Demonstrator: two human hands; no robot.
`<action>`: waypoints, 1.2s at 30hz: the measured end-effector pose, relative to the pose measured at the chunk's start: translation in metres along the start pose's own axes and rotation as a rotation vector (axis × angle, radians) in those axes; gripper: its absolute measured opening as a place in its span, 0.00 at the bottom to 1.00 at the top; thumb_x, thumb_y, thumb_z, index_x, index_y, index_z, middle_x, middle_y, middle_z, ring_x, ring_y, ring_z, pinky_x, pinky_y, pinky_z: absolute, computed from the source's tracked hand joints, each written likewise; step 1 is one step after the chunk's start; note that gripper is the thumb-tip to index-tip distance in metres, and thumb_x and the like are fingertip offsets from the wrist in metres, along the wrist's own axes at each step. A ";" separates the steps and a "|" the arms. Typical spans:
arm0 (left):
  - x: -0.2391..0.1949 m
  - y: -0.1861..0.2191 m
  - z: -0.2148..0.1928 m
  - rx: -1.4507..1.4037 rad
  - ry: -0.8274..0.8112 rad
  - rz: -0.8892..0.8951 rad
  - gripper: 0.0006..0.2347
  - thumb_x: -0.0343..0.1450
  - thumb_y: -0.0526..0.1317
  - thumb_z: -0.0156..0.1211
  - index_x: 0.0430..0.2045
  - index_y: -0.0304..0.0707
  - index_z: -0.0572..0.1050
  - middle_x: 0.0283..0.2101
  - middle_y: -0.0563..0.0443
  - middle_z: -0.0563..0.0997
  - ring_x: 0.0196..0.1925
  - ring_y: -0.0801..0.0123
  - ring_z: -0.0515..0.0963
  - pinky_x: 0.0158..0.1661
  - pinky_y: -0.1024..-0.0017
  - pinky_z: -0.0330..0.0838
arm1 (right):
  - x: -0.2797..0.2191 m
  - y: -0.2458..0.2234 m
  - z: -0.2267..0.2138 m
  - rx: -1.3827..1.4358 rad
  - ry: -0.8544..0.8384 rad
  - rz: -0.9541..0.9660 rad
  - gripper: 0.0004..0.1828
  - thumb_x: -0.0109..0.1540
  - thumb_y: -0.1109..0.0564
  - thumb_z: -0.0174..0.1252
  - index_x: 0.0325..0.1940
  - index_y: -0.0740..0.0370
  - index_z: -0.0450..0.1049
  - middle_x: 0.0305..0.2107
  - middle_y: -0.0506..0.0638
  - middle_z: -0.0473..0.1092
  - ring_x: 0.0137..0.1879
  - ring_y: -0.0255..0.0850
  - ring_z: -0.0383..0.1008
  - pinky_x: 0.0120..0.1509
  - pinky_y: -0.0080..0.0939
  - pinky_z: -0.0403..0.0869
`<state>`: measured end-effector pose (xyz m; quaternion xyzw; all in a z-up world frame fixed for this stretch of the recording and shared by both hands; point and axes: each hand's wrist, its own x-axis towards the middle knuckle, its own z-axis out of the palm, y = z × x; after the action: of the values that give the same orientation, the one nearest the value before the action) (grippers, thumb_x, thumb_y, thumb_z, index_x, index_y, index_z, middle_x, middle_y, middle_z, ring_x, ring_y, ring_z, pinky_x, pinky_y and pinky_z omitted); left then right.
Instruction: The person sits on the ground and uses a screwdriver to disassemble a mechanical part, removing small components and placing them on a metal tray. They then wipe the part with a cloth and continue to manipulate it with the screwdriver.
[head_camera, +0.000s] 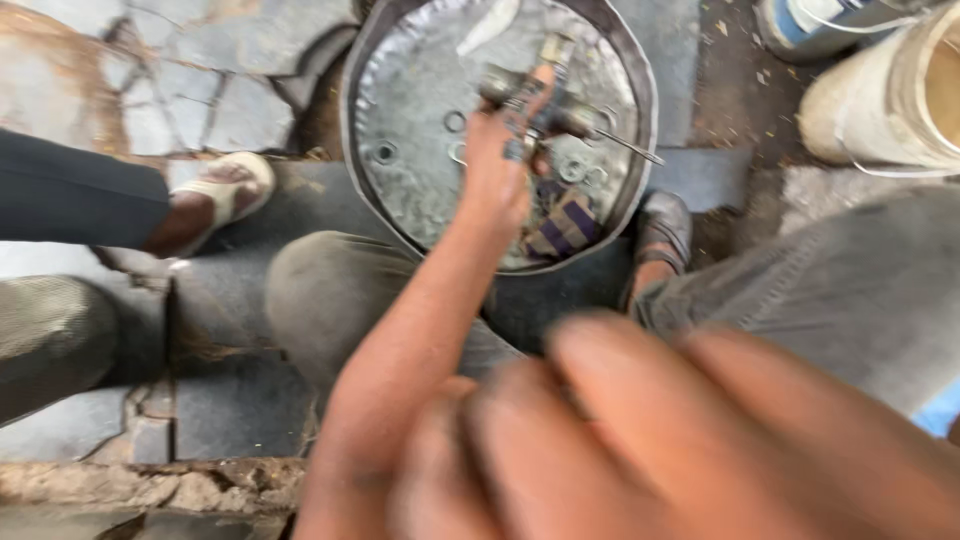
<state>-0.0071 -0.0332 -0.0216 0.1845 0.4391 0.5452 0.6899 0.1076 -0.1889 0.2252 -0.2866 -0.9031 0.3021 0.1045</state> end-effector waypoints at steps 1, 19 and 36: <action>0.001 0.000 0.000 -0.037 -0.047 0.020 0.14 0.68 0.44 0.70 0.39 0.35 0.76 0.27 0.53 0.79 0.23 0.73 0.77 0.17 0.75 0.64 | -0.004 -0.001 0.001 -0.003 0.006 0.018 0.14 0.62 0.46 0.56 0.40 0.57 0.76 0.31 0.51 0.73 0.39 0.50 0.74 0.38 0.53 0.72; 0.000 0.010 -0.014 -0.037 0.100 0.042 0.10 0.68 0.39 0.67 0.38 0.41 0.73 0.28 0.54 0.81 0.22 0.73 0.79 0.15 0.72 0.63 | 0.022 -0.018 -0.021 -0.125 -0.036 0.080 0.17 0.62 0.41 0.55 0.43 0.54 0.77 0.29 0.50 0.73 0.37 0.51 0.75 0.35 0.55 0.72; -0.023 0.030 -0.036 -0.207 0.093 0.000 0.08 0.72 0.43 0.62 0.34 0.38 0.77 0.29 0.50 0.83 0.22 0.75 0.77 0.15 0.76 0.60 | 0.029 0.192 0.034 -0.599 0.353 0.071 0.17 0.59 0.49 0.66 0.47 0.60 0.79 0.37 0.50 0.76 0.43 0.47 0.76 0.48 0.49 0.72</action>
<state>-0.0545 -0.0519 -0.0105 0.0868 0.4117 0.5957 0.6842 0.1594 -0.0633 0.0822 -0.3836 -0.9092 -0.0271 0.1596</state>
